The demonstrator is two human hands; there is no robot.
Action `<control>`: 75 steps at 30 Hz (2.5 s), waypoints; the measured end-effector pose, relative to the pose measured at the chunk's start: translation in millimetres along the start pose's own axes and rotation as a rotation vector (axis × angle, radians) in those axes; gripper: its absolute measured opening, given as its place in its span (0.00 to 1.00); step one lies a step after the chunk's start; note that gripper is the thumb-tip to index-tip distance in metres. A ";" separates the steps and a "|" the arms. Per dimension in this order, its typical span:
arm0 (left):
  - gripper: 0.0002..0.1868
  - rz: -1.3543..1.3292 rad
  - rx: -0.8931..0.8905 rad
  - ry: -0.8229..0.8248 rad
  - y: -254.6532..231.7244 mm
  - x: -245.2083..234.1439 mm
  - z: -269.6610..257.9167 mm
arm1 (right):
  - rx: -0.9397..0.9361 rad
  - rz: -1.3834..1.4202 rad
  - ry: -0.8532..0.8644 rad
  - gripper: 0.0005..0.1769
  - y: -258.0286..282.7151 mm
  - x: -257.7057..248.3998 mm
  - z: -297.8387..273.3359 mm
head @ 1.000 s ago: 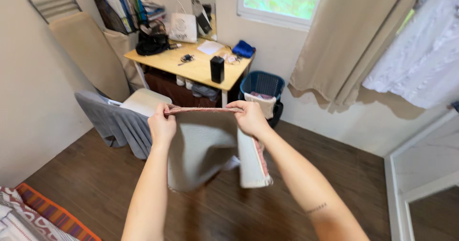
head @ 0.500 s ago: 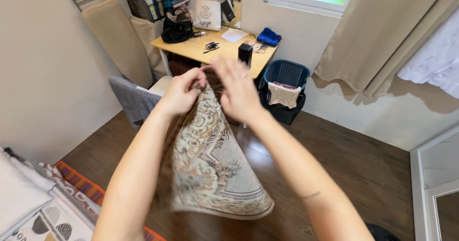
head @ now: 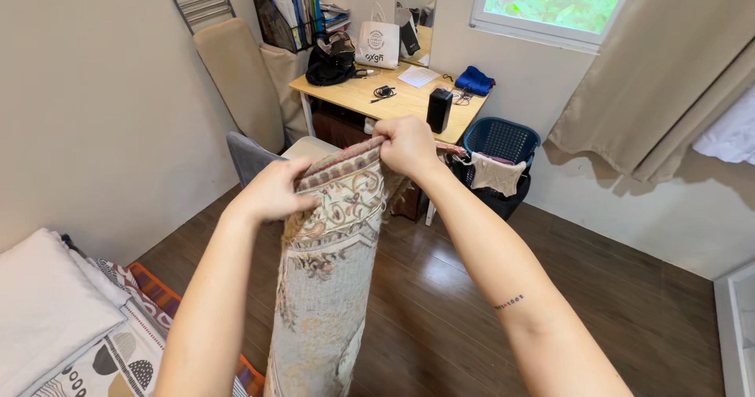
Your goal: The person rolls a rug and places it into a laundry basket, moves a container onto a desk, removes pillows from a bed, and pulls a fitted bedsheet off the mattress by hand.
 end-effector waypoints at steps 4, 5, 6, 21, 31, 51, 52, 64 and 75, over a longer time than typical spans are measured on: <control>0.28 0.093 -0.254 0.112 113.1 22.7 6.0 | 0.102 -0.109 0.205 0.09 -20.8 34.2 0.4; 0.27 0.194 -0.334 0.142 138.9 30.2 8.1 | 0.101 -0.110 0.206 0.09 -30.4 41.2 0.2; 0.27 0.192 -0.334 0.141 154.8 38.2 9.5 | 0.113 -0.174 0.282 0.10 -45.0 51.6 -2.6; 0.06 0.814 0.183 -1.025 50.0 -122.6 98.7 | -0.330 -0.139 -0.433 0.12 -60.0 -52.5 108.4; 0.35 0.530 -0.231 0.026 206.7 -7.5 73.9 | 0.115 0.054 0.769 0.16 -131.3 123.7 13.6; 0.22 0.494 0.118 0.540 307.6 104.0 -14.8 | 0.384 0.176 0.968 0.40 -0.6 317.3 -165.5; 0.22 0.493 0.151 0.501 311.0 102.4 -11.2 | 0.390 0.177 0.969 0.40 8.7 314.9 -159.8; 0.14 0.220 0.525 0.030 303.6 120.8 -34.0 | 0.589 0.475 1.006 0.32 -43.5 315.4 -178.6; 0.11 0.511 0.381 -0.242 277.6 140.4 -13.6 | 0.266 -0.091 0.184 0.10 -24.6 275.2 -177.2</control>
Point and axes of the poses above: each hand's wrist, its own z-axis towards the middle knuckle, its own x-axis out of the palm, y = z × x, the point moved 7 cm from there along z, towards the middle knuckle, and after that the axes turned 1 degree about z, right-handed, at the moved point
